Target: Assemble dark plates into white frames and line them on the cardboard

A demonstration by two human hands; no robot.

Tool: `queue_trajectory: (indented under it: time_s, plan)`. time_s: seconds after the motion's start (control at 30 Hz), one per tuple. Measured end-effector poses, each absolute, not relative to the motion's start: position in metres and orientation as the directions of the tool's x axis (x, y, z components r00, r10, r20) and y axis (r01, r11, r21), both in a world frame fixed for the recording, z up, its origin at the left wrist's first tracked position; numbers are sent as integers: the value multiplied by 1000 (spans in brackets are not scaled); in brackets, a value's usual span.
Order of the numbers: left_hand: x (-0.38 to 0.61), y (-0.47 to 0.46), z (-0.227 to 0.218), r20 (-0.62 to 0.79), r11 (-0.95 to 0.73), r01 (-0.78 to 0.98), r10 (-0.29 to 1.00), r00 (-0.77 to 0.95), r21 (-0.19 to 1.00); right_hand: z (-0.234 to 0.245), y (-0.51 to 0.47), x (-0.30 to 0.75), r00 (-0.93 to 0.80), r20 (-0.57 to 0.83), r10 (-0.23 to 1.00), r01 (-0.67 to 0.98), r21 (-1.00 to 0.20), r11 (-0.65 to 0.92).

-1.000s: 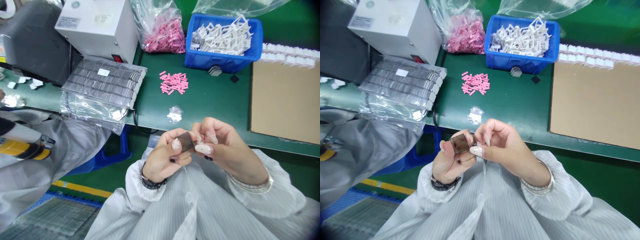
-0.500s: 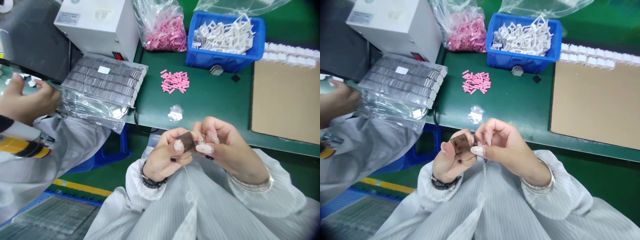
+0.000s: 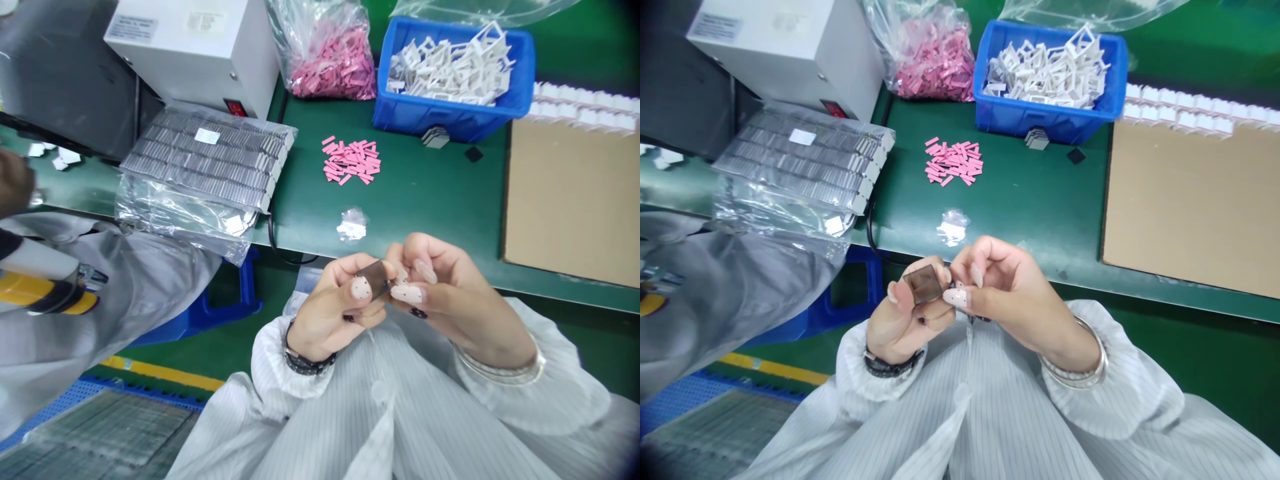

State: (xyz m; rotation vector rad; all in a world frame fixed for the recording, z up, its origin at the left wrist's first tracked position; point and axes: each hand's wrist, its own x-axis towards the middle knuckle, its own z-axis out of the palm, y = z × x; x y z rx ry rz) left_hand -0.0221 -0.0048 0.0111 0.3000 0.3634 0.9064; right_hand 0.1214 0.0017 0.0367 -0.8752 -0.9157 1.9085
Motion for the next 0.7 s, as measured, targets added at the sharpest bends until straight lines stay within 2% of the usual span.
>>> queue_trajectory:
  time_s: [0.33, 0.57, 0.7]
  plan:
    - [-24, -4, 10, -191, 591, -687, 799, 570, 423, 34, 3, 119, -437, -208, 875, -425, -810, -404]
    - [-24, -3, 10, -184, 592, -690, 798, 573, 417, 36, 2, 120, -429, -264, 864, -423, -786, -451]
    - [-24, -3, 10, -179, 589, -698, 801, 571, 407, 34, 2, 119, -428, -252, 868, -426, -791, -440]
